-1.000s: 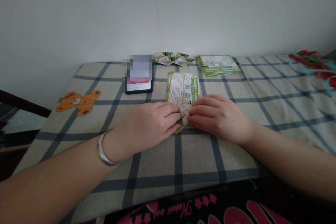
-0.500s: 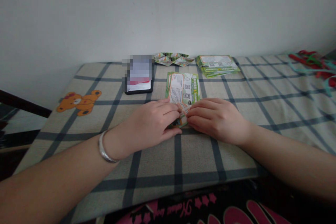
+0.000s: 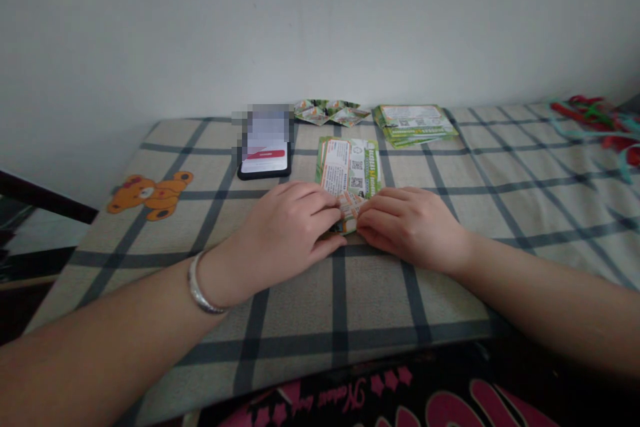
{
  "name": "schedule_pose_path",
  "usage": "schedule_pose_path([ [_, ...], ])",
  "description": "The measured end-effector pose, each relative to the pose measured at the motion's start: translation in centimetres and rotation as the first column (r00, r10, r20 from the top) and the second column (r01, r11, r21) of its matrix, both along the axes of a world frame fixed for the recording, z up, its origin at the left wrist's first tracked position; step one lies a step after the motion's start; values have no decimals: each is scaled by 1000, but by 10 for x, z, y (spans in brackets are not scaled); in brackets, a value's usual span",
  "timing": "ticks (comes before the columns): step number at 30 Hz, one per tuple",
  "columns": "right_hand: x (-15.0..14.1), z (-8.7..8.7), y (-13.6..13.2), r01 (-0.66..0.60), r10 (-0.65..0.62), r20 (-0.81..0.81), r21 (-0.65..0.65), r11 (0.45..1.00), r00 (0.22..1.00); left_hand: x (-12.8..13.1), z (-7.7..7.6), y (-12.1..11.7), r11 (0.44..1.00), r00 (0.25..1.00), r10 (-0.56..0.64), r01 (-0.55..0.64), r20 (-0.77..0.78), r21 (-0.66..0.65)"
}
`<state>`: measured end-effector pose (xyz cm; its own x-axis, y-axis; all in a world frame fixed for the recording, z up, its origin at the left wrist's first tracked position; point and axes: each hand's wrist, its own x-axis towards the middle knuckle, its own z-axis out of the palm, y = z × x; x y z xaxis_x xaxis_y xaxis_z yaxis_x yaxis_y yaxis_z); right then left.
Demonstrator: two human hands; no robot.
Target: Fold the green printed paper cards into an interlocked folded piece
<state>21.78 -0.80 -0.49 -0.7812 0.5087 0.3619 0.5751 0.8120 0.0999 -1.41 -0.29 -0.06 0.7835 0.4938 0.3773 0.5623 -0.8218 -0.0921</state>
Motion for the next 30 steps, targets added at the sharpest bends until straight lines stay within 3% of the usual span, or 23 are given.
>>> schedule_pose_path([
  [13,7,1,1,69,-69,-2,-67,995,998,-7,-8,10,997,998,-53,55,31,-60],
  [18,7,0,2,70,-71,-13,-75,995,997,-7,-6,9,998,998,-65,65,26,-17],
  [30,4,0,2,84,-84,14,3,996,996,-1,-2,8,998,999,-52,52,2,-23],
])
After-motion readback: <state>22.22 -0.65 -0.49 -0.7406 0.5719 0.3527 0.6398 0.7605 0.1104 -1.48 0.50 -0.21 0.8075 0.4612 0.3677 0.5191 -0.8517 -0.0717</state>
